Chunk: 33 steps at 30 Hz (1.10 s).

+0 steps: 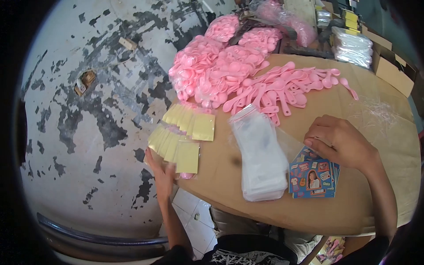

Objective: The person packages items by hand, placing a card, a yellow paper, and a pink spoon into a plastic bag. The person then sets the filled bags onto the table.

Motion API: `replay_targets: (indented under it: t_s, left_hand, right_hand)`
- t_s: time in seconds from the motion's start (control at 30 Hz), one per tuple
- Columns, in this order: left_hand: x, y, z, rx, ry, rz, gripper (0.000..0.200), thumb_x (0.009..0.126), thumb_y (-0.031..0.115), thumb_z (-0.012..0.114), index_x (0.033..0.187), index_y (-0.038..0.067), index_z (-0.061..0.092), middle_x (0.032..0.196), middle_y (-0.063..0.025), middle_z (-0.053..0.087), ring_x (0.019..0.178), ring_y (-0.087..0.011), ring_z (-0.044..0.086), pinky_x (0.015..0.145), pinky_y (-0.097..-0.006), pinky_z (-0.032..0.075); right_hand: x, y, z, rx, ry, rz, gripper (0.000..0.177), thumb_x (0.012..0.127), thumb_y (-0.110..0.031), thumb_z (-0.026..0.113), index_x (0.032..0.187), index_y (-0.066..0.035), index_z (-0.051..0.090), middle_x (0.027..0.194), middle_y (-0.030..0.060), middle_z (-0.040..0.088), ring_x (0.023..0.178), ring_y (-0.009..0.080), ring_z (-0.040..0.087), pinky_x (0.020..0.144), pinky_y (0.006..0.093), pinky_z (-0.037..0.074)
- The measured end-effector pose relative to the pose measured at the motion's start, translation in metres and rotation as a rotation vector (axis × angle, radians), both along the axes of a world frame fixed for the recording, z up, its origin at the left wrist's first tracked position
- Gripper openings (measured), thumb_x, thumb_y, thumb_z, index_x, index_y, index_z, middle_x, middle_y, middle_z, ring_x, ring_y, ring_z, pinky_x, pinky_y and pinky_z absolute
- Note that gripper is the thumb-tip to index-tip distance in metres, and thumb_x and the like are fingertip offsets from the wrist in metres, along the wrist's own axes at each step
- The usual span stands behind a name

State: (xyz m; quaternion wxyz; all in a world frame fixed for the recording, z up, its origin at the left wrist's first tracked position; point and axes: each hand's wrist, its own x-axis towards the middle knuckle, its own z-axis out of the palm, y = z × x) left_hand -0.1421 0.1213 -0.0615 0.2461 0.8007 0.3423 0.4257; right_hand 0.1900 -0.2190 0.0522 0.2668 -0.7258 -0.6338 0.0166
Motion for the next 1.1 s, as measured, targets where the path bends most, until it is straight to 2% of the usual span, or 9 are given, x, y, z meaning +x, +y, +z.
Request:
replay_targets:
  t_s: [0.1,0.37,0.47,0.57,0.77,0.87,0.93,1.07,1.1]
  left_hand:
    - [0.01,-0.034,0.017,0.189,0.257,0.097,0.12,0.063,0.037,0.087,0.155,0.009,0.016,0.16,-0.0255,0.012,0.149,-0.0408,0.007,0.118,-0.0591,0.005]
    - [0.017,-0.001,0.021,0.112,0.392,0.063,0.081,0.072,0.039,0.082,0.142,0.016,0.049,0.157,-0.0206,0.028,0.148,-0.0421,0.015,0.117,-0.0604,0.004]
    - [0.012,-0.002,0.02,0.082,0.239,-0.02,0.084,0.069,0.04,0.084,0.142,0.017,0.05,0.16,-0.0198,0.022,0.149,-0.0431,0.011,0.117,-0.0604,0.002]
    - [0.007,-0.023,0.04,0.215,0.324,-0.229,0.088,0.063,0.038,0.087,0.14,0.018,0.052,0.162,-0.0189,0.015,0.149,-0.0438,0.006,0.118,-0.0604,0.001]
    - [0.005,-0.026,0.067,0.348,0.639,-0.158,0.09,0.058,0.037,0.09,0.139,0.019,0.054,0.161,-0.0186,0.017,0.149,-0.0439,0.006,0.117,-0.0611,0.0]
    - [0.022,-0.053,0.071,0.276,0.478,-0.465,0.085,0.063,0.041,0.087,0.137,0.017,0.055,0.159,-0.0193,0.023,0.149,-0.0426,0.011,0.117,-0.0623,0.0]
    - [0.04,-0.08,0.051,0.018,0.461,-0.819,0.075,0.076,0.042,0.079,0.139,0.013,0.052,0.158,-0.0164,0.029,0.148,-0.04,0.017,0.117,-0.0625,0.002]
    - [0.088,-0.126,0.05,0.337,0.467,-0.978,0.064,0.088,0.038,0.066,0.142,0.011,0.047,0.157,-0.0119,0.032,0.148,-0.0362,0.02,0.117,-0.0624,0.006]
    - [0.094,-0.128,0.051,0.317,0.468,-0.985,0.062,0.088,0.036,0.064,0.142,0.011,0.048,0.156,-0.0117,0.034,0.148,-0.0358,0.021,0.117,-0.0621,0.008]
  right_hand:
    - [0.001,0.0,-0.001,-0.016,0.008,0.001,0.016,0.092,-0.015,0.062,0.088,-0.001,0.066,0.086,0.0116,0.062,0.084,0.0303,0.062,0.075,0.0412,0.05]
    - [0.004,-0.003,-0.001,0.036,-0.024,0.022,0.015,0.091,-0.015,0.062,0.088,-0.001,0.066,0.085,0.0116,0.062,0.084,0.0308,0.062,0.074,0.042,0.05]
    - [0.007,-0.002,-0.005,0.013,-0.033,0.023,0.014,0.091,-0.015,0.063,0.088,-0.001,0.066,0.085,0.0116,0.063,0.084,0.031,0.062,0.075,0.0421,0.051]
    - [0.007,-0.002,-0.005,-0.014,-0.029,0.008,0.014,0.091,-0.015,0.063,0.088,-0.002,0.066,0.085,0.0115,0.063,0.083,0.0311,0.063,0.075,0.0421,0.051]
    - [0.003,0.001,-0.004,-0.035,-0.009,-0.002,0.014,0.092,-0.014,0.061,0.091,-0.002,0.067,0.087,0.0113,0.064,0.086,0.0312,0.063,0.077,0.0419,0.05]
    - [-0.005,0.008,-0.012,0.025,0.083,-0.031,0.019,0.092,-0.018,0.062,0.098,-0.001,0.067,0.091,0.0134,0.066,0.09,0.0312,0.063,0.08,0.0412,0.05]
    - [-0.02,0.018,-0.02,0.082,0.097,-0.136,0.025,0.092,-0.023,0.063,0.102,0.0,0.066,0.093,0.0154,0.066,0.093,0.0311,0.062,0.081,0.0406,0.05]
    - [-0.031,0.04,-0.039,0.212,-0.334,-0.254,0.038,0.09,-0.03,0.065,0.109,0.003,0.065,0.092,0.0173,0.068,0.088,0.0321,0.064,0.08,0.0411,0.051]
    - [-0.029,0.041,-0.036,0.103,-0.172,-0.249,0.037,0.09,-0.029,0.066,0.109,0.003,0.065,0.09,0.0167,0.068,0.085,0.0303,0.065,0.078,0.0401,0.051]
